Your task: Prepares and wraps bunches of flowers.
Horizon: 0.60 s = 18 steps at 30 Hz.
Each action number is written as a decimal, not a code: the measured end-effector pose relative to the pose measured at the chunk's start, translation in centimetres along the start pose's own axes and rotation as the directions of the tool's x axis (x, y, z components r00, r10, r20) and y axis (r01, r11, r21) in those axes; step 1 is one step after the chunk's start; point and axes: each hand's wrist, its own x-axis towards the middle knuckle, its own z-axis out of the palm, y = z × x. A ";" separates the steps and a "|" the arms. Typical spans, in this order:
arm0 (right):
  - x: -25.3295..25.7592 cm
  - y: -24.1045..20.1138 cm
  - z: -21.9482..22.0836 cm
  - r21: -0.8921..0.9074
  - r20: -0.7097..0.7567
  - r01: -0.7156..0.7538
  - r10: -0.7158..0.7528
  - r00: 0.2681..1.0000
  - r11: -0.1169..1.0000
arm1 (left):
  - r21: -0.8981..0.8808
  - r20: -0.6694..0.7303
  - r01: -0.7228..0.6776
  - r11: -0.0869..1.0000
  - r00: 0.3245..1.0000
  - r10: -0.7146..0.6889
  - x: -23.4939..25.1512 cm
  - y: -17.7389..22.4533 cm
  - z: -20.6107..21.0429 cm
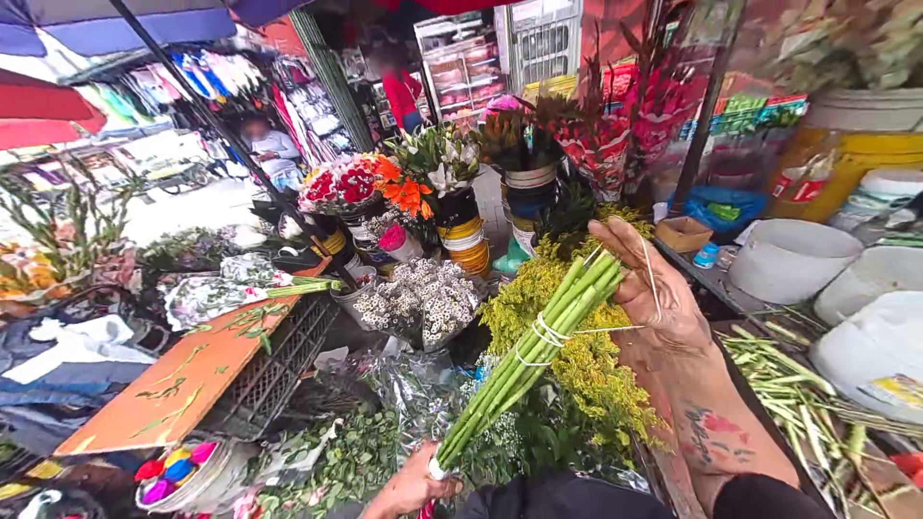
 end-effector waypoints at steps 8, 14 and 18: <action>2.2 -4.6 -2.1 -0.638 0.690 0.269 0.381 0.615 0.721 | 0.290 0.198 0.083 0.953 0.969 -0.145 0.3 -1.0 0.2; -2.4 6.5 6.7 -0.615 0.693 0.641 0.702 0.164 0.459 | 0.551 -0.094 0.304 0.777 0.948 -0.304 6.7 3.5 2.2; -10.2 9.5 12.5 -0.840 0.529 0.448 0.280 0.801 0.305 | 0.379 -0.255 0.232 0.896 0.957 -0.140 7.3 3.7 -1.6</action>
